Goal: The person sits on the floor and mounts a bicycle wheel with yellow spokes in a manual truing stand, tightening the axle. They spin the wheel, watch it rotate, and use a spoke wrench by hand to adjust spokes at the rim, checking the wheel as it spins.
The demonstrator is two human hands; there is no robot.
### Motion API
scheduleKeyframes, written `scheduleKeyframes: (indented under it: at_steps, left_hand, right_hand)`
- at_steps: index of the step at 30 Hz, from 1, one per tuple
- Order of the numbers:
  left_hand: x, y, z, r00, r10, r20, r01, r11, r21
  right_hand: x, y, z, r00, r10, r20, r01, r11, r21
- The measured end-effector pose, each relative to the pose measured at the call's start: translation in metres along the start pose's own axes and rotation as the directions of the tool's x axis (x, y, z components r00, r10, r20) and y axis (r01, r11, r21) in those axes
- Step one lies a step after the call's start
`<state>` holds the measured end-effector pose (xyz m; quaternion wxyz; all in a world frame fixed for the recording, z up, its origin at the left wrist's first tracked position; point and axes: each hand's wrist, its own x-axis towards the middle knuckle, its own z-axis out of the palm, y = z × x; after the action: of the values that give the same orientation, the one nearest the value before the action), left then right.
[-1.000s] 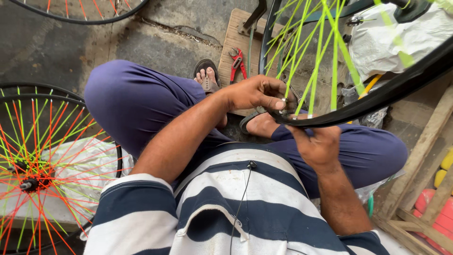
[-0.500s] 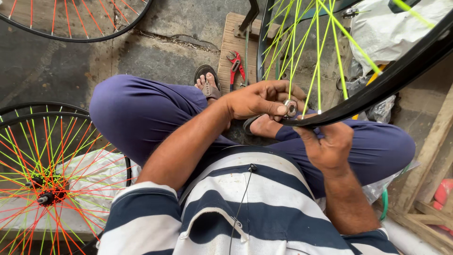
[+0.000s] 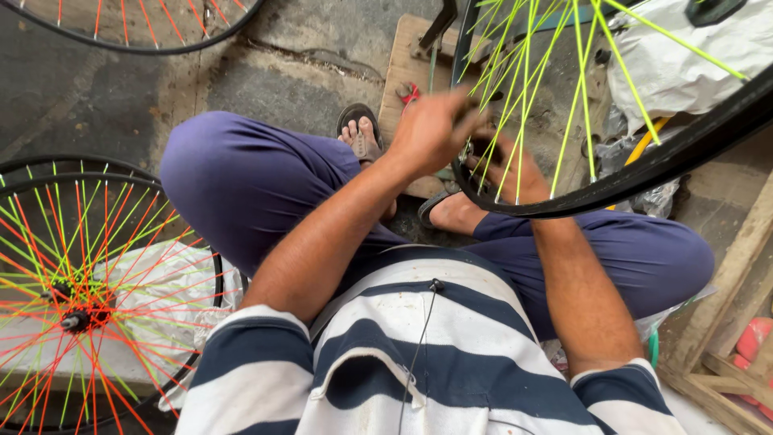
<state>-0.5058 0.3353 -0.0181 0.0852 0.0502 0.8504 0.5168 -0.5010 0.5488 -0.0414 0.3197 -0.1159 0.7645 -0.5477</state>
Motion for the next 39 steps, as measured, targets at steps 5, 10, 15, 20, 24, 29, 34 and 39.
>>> scheduleKeyframes:
  at_steps: [5,10,15,20,24,29,34,39]
  left_hand:
    - [0.002,0.029,0.001,0.995,0.097,-0.013,-0.092,0.879,-0.468]
    - [0.006,0.006,0.02,0.999,0.022,-0.041,-0.031,0.971,-0.238]
    - [0.018,-0.027,0.036,0.992,-0.043,-0.119,0.024,0.987,-0.16]
    - [0.018,-0.037,0.04,0.99,-0.037,-0.137,0.015,0.988,-0.155]
    - [0.016,-0.037,0.039,0.992,-0.063,-0.106,0.042,0.981,-0.188]
    - [0.015,-0.035,0.036,0.994,-0.04,-0.099,0.021,0.982,-0.186]
    - [0.014,-0.034,0.033,0.992,0.023,-0.125,-0.045,0.984,-0.17]
    - [0.013,-0.006,0.015,0.971,-0.038,-0.234,-0.016,0.975,-0.222]
  right_hand:
    - [0.012,-0.004,0.006,0.968,-0.226,-0.112,0.252,0.878,0.406]
    - [-0.003,-0.002,-0.009,0.951,0.066,-0.302,0.031,0.952,0.304]
    - [-0.014,0.001,-0.004,0.984,0.13,-0.122,-0.076,0.926,0.37]
    - [-0.001,0.002,0.01,0.981,0.138,-0.134,-0.085,0.936,0.341]
    - [0.003,0.001,0.018,0.974,0.074,-0.214,-0.037,0.984,0.175]
    - [0.0,-0.003,0.03,0.969,0.07,-0.238,-0.027,0.984,0.178]
    - [0.004,-0.015,0.023,0.984,-0.02,-0.176,0.034,0.997,0.076]
    - [0.007,-0.01,0.01,0.991,-0.024,-0.13,0.025,1.0,0.008]
